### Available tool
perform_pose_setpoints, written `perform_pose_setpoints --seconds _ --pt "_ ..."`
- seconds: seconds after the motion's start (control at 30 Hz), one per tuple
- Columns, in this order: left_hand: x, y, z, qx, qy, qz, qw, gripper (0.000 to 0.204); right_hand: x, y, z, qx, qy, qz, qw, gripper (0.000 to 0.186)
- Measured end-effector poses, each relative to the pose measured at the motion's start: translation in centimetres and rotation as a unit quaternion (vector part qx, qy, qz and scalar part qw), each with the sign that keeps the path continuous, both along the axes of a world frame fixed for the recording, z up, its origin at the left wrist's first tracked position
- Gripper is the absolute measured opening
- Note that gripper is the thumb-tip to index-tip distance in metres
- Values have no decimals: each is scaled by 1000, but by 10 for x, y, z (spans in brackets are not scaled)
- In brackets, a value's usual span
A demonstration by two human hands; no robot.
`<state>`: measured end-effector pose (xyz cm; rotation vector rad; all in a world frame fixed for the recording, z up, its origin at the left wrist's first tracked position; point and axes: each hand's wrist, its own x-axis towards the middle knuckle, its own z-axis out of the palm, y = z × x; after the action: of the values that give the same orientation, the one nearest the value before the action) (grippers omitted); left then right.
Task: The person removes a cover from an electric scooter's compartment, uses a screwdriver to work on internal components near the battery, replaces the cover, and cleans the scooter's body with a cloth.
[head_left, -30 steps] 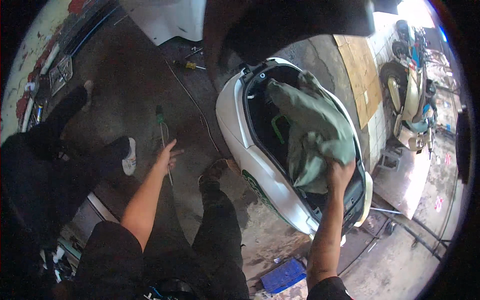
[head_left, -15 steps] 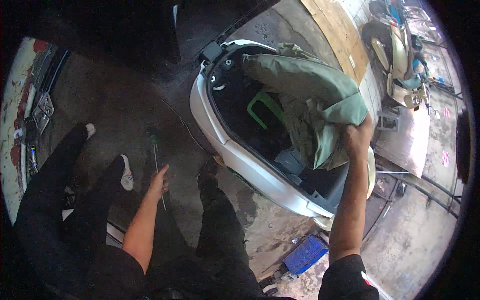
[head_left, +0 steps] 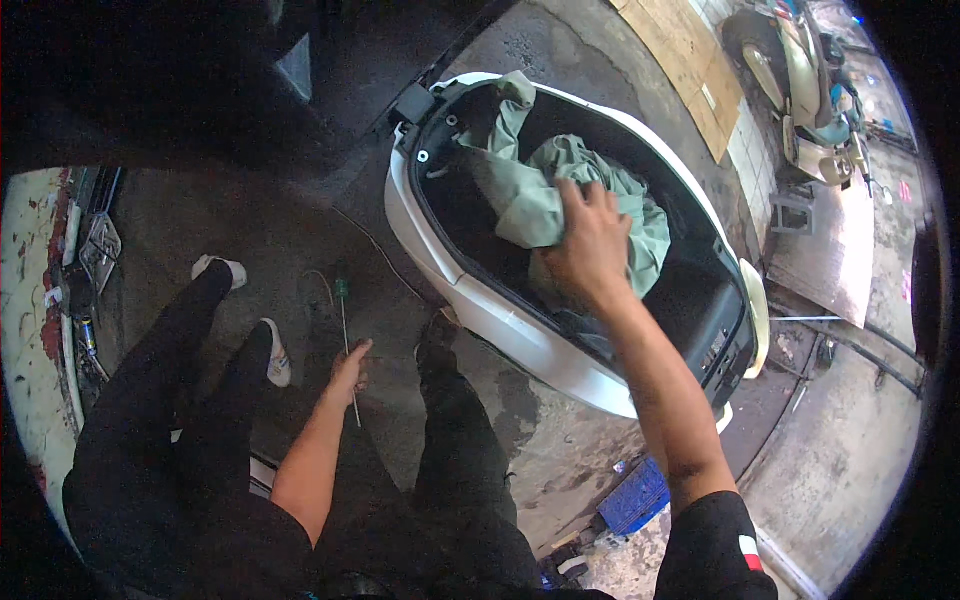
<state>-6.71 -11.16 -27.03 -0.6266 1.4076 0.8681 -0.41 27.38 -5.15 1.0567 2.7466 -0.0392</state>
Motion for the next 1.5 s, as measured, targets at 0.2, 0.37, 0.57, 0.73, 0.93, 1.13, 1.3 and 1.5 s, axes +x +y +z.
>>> perform_pose_setpoints --seconds 0.2,0.37,0.57,0.73,0.93,1.13,1.3,1.5 --pt "1 -15 -16 -12 11 0 1000 46 21 14 0 -56 96 -11 994 79" --pt "7 -26 -22 -8 -14 20 1000 45 4 -2 -12 65 -26 16 997 80" --pt "16 -22 -8 -69 7 -19 997 51 1 -2 -13 27 -94 35 995 63" --pt "8 -29 -11 -60 8 -3 998 47 12 12 13 -72 -10 41 997 50" --pt "4 -24 -6 -30 -18 -10 999 42 33 5 -10 43 36 72 996 65" --pt "4 -28 -14 -47 -29 14 998 40 28 5 1 -11 42 34 998 67" --pt "2 -31 -13 -79 -6 -2 997 42 19 6 27 -129 34 28 991 76" --pt "-6 -33 -1 -35 2 -47 998 52 -7 11 39 -51 119 112 985 67"
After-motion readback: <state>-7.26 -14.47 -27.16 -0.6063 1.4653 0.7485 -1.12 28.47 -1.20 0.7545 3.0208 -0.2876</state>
